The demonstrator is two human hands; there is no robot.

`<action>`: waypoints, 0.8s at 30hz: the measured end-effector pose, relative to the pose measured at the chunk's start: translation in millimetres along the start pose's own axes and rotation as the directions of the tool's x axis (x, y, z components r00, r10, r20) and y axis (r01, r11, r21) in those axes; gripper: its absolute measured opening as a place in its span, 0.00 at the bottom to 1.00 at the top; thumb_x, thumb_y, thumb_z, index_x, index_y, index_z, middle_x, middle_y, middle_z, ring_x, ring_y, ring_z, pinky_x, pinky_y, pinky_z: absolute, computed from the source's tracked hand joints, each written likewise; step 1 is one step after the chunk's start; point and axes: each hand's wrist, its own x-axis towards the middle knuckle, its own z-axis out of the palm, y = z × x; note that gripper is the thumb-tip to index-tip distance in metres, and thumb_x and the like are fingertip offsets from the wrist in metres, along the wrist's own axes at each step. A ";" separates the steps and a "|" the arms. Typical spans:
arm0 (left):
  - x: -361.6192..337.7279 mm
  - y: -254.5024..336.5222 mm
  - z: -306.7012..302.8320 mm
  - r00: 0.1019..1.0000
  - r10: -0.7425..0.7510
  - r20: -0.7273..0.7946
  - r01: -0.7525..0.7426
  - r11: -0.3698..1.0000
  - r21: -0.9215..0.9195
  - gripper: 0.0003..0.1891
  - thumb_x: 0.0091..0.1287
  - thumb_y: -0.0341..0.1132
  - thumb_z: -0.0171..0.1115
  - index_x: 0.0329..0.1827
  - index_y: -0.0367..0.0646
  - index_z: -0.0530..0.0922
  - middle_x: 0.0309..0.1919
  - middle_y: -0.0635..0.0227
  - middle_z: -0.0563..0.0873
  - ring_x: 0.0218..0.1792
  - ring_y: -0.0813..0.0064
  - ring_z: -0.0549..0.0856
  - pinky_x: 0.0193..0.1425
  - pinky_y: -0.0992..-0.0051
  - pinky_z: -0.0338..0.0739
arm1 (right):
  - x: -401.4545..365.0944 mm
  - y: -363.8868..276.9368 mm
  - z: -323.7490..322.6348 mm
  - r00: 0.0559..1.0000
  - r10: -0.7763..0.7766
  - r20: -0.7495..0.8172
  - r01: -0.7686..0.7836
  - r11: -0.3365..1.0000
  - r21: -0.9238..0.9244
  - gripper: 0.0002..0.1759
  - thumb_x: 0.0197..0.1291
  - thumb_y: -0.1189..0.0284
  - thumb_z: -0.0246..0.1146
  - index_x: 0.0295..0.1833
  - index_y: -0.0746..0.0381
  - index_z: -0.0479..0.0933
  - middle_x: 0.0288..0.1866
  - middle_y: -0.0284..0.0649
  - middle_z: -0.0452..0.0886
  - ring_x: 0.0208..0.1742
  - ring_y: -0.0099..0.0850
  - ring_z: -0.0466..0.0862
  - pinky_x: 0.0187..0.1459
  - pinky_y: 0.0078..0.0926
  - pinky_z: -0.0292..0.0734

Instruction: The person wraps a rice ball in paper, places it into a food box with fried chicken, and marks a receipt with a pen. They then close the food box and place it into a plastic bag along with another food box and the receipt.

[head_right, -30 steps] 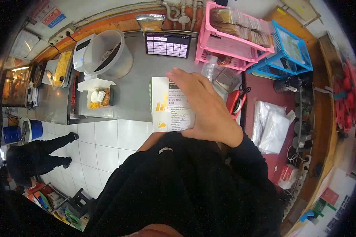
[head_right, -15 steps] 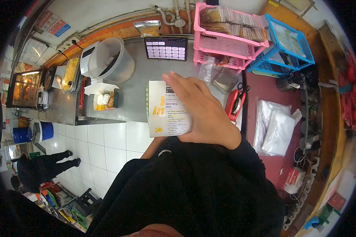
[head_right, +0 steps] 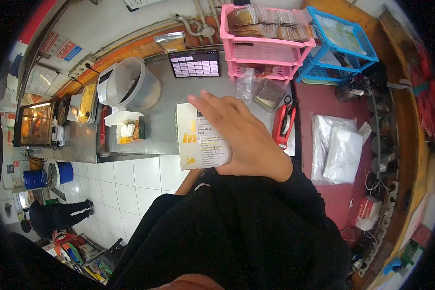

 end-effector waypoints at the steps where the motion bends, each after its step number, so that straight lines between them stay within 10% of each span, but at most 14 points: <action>1: 0.6 0.1 0.0 1.000 0.002 -0.001 -0.002 1.000 0.000 0.36 0.58 0.37 0.68 0.70 0.41 0.64 0.60 0.52 0.75 0.62 0.55 0.75 0.65 0.61 0.72 | -0.6 -0.2 -0.9 1.000 0.006 0.003 -0.006 1.000 -0.008 0.61 0.26 0.73 0.74 0.75 0.55 0.57 0.72 0.50 0.63 0.62 0.51 0.69 0.62 0.41 0.69; 24: 2.2 -0.2 5.3 1.000 0.014 0.000 -0.014 1.000 -0.009 0.36 0.58 0.34 0.68 0.70 0.40 0.62 0.62 0.54 0.74 0.62 0.58 0.75 0.64 0.63 0.73 | -3.3 1.1 -4.4 0.997 0.048 0.055 -0.046 0.998 -0.040 0.62 0.26 0.73 0.74 0.75 0.53 0.56 0.72 0.47 0.63 0.63 0.51 0.68 0.63 0.42 0.69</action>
